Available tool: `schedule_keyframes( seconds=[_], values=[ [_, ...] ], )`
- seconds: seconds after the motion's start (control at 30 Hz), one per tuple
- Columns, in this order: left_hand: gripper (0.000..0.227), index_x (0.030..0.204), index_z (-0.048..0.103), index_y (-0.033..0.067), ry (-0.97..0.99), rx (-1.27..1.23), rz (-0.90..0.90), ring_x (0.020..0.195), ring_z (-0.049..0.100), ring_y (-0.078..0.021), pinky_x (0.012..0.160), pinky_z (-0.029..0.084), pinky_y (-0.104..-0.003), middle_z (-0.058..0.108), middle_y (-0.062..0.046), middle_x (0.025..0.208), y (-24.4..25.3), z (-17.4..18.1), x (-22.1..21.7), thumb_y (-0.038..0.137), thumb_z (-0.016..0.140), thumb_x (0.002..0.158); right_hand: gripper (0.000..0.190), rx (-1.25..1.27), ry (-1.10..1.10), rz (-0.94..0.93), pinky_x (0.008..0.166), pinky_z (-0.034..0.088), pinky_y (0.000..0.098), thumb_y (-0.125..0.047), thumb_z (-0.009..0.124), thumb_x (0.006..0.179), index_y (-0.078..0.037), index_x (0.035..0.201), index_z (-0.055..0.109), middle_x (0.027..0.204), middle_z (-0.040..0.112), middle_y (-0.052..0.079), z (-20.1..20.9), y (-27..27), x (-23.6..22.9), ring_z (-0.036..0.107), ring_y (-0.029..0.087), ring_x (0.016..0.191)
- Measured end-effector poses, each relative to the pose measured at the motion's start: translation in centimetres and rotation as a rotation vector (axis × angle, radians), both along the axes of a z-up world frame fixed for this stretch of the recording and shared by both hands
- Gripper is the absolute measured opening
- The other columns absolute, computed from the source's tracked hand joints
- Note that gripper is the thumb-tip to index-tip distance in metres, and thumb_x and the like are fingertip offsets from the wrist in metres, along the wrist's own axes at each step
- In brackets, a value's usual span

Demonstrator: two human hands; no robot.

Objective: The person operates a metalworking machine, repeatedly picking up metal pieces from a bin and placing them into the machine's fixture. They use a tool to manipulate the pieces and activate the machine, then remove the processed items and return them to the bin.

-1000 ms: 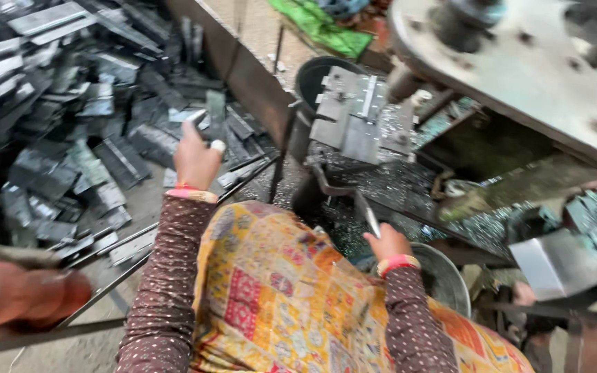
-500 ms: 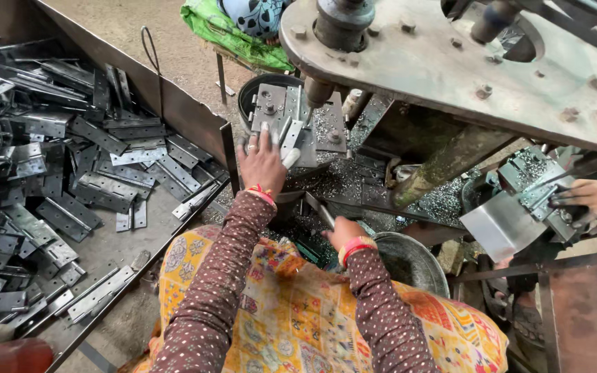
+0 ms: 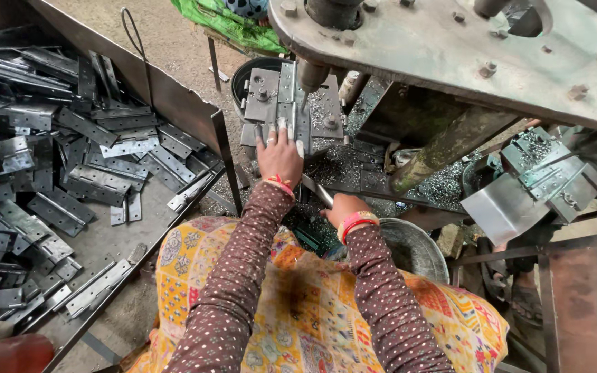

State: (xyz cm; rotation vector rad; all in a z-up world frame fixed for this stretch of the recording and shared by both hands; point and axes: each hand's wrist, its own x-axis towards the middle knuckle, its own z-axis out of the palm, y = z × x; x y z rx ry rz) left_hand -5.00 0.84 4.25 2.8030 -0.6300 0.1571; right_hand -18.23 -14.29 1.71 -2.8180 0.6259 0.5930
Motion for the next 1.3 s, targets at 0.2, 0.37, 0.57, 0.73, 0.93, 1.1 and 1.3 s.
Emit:
schedule_keyframes(
  seconds=[0.2,0.37,0.57,0.73,0.93,1.1,1.3],
  values=[
    [0.035,0.117,0.072,0.0024,-0.1,-0.097,-0.022,0.136,0.049,-0.0347,0.113,0.031,-0.062,0.056,-0.015,0.143,1.3,0.0,-0.2,0.023,0.055,0.096,0.046,0.068,-0.328,-0.054,0.073,0.057,0.0514,-0.047,0.071,0.092,-0.003,0.102,0.066,0.083,0.074,0.022,-9.8,0.5,-5.7,0.073,0.042,0.08],
    [0.031,0.116,0.072,0.0021,-0.172,-0.07,-0.037,0.14,0.05,-0.0342,0.116,0.033,-0.06,0.058,-0.016,0.144,2.0,-1.5,-0.4,0.017,0.055,0.095,0.042,0.056,-0.244,-0.022,0.073,0.056,0.0523,-0.045,0.071,0.091,-0.003,0.098,0.068,0.088,0.073,0.023,-10.1,0.2,-5.6,0.07,0.043,0.083],
    [0.027,0.103,0.073,0.0061,-0.107,0.161,-0.041,0.143,0.04,-0.0386,0.121,0.017,-0.062,0.05,-0.019,0.148,-0.5,-2.0,2.6,0.022,0.051,0.098,0.045,0.052,-0.015,-0.006,0.081,0.059,0.0498,-0.045,0.072,0.09,-0.004,0.109,0.068,0.099,0.074,0.022,-0.6,-0.6,0.2,0.074,0.04,0.092],
    [0.028,0.104,0.073,0.0059,0.023,0.152,-0.036,0.147,0.038,-0.0397,0.123,0.015,-0.059,0.051,-0.021,0.15,-1.3,-1.4,4.0,0.02,0.05,0.104,0.045,0.1,-0.114,-0.035,0.081,0.058,0.0516,-0.044,0.069,0.092,-0.002,0.108,0.067,0.097,0.073,0.025,-6.9,-0.1,-4.0,0.073,0.043,0.092],
    [0.031,0.121,0.072,0.0032,-0.095,-0.028,-0.031,0.146,0.045,-0.0347,0.125,0.024,-0.059,0.057,-0.018,0.146,0.8,-2.3,1.6,0.018,0.05,0.104,0.045,0.054,-0.214,-0.057,0.081,0.057,0.0519,-0.047,0.068,0.094,-0.004,0.103,0.069,0.094,0.074,0.023,-12.6,0.1,-6.5,0.072,0.043,0.091],
    [0.031,0.112,0.074,0.0086,-0.122,0.05,-0.041,0.14,0.044,-0.0375,0.118,0.023,-0.06,0.055,-0.018,0.143,-0.1,-1.0,2.6,0.019,0.048,0.097,0.044,0.054,-0.04,0.001,0.08,0.057,0.0516,-0.046,0.073,0.088,-0.005,0.106,0.069,0.094,0.073,0.023,-4.6,-0.9,-1.5,0.073,0.042,0.09],
    [0.037,0.115,0.073,0.0042,-0.025,-0.008,-0.029,0.142,0.045,-0.0351,0.122,0.022,-0.057,0.054,-0.018,0.147,-2.1,-2.0,5.1,0.022,0.043,0.103,0.045,0.078,-0.174,0.035,0.077,0.057,0.0493,-0.044,0.074,0.088,-0.001,0.097,0.07,0.088,0.072,0.025,-5.7,-0.9,-2.6,0.073,0.042,0.085]
  ],
)
